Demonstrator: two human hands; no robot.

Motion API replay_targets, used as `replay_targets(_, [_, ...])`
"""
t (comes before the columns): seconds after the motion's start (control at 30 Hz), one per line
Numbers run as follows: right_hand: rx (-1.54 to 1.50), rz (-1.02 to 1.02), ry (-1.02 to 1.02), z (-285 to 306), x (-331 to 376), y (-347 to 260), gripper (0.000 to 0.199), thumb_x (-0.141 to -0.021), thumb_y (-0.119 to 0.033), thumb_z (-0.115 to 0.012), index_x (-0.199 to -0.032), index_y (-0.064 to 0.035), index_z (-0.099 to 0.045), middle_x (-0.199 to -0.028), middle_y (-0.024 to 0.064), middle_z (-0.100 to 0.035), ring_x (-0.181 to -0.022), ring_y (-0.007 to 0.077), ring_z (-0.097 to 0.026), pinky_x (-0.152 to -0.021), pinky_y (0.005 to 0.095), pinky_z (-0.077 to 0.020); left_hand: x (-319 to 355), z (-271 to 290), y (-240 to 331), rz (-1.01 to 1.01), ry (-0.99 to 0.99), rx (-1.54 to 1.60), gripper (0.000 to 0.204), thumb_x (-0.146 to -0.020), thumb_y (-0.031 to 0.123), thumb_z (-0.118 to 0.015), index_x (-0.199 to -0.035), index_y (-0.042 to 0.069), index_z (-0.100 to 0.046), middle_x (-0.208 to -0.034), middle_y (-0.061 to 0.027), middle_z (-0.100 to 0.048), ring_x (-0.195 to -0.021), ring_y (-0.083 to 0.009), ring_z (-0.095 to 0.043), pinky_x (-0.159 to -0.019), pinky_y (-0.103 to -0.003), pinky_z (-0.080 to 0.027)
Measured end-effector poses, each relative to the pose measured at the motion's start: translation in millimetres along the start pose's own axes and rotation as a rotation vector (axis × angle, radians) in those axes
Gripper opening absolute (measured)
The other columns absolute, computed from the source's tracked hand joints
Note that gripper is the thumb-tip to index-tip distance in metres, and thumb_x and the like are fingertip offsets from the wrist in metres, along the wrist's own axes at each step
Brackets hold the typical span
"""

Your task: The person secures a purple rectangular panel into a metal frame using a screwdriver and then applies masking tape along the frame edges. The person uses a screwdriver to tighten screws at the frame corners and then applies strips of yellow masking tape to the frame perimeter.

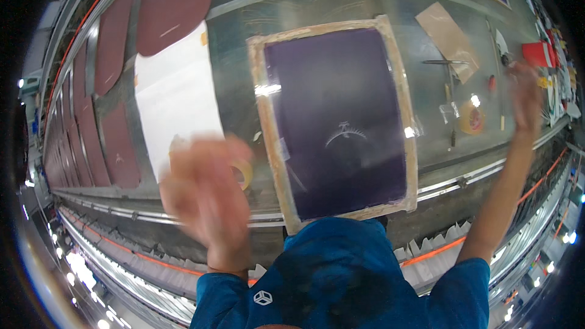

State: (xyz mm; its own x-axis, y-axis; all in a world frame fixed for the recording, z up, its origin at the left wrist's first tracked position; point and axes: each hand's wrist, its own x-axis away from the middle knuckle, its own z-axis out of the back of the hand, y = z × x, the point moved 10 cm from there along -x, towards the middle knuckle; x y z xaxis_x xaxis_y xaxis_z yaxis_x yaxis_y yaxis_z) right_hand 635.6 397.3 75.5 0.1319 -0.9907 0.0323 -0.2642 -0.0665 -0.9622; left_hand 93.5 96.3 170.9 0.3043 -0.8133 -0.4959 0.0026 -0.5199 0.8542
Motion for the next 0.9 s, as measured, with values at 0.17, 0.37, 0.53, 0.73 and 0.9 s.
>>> replay_targets(0.17, [0.120, -0.564, -0.198, -94.7, -51.3, 200.9, 0.020, -0.095, -0.029, -0.071, -0.110, -0.0166, -0.065, -0.101, -0.0025, -0.063, -0.097, 0.0109, -0.059, -0.092, 0.0343, -0.0488, 17.3, 131.9, -271.4, 0.922, 0.440, -0.015, 0.022, -0.091, 0.022, -0.075, -0.103, 0.005, -0.067, -0.104, -0.0046, -0.068, -0.094, -0.0137, -0.058, -0.082, -0.032, -0.048])
replay_targets(0.37, [0.293, -0.734, 0.129, -108.0, -70.8, 311.8, 0.031, -0.087, -0.028, -0.079, -0.111, -0.0117, -0.067, -0.105, -0.0033, -0.062, -0.096, 0.0089, -0.057, -0.085, 0.0278, -0.0484, 30.4, 178.9, -366.5, 1.121, 0.413, -0.192, 0.037, -0.084, 0.031, -0.081, -0.105, 0.004, -0.068, -0.104, -0.0048, -0.068, -0.092, -0.0141, -0.059, -0.080, -0.032, -0.048])
replay_targets(0.53, [0.351, -0.679, 0.042, -116.7, -79.8, 316.5, 0.036, -0.084, -0.029, -0.082, -0.110, -0.0074, -0.071, -0.099, -0.0023, -0.068, -0.092, 0.0084, -0.059, -0.081, 0.0235, -0.0458, 29.0, 183.8, -382.1, 1.102, 0.354, -0.279, 0.040, -0.083, 0.032, -0.082, -0.105, 0.001, -0.069, -0.102, -0.0060, -0.069, -0.091, -0.0148, -0.062, -0.076, -0.029, -0.049])
replay_targets(0.73, [0.373, -0.631, 0.049, -111.8, -83.8, 315.3, 0.034, -0.085, -0.028, -0.081, -0.110, -0.0067, -0.070, -0.099, -0.0015, -0.069, -0.095, 0.0088, -0.062, -0.084, 0.0237, -0.0466, 32.8, 179.3, -382.5, 1.121, 0.384, -0.320, 0.039, -0.083, 0.032, -0.082, -0.102, 0.000, -0.069, -0.089, -0.0038, -0.070, -0.081, -0.0135, -0.064, -0.069, -0.027, -0.048])
replay_targets(0.9, [0.363, -0.633, 0.007, -115.4, -88.0, 315.5, 0.035, -0.086, -0.027, -0.080, -0.112, -0.0064, -0.068, -0.099, -0.0011, -0.069, -0.094, 0.0090, -0.062, -0.087, 0.0242, -0.0476, 35.9, 179.4, -386.5, 1.123, 0.409, -0.276, 0.034, -0.082, 0.030, -0.083, -0.098, 0.002, -0.069, -0.088, -0.0031, -0.069, -0.079, -0.0130, -0.064, -0.066, -0.026, -0.047])
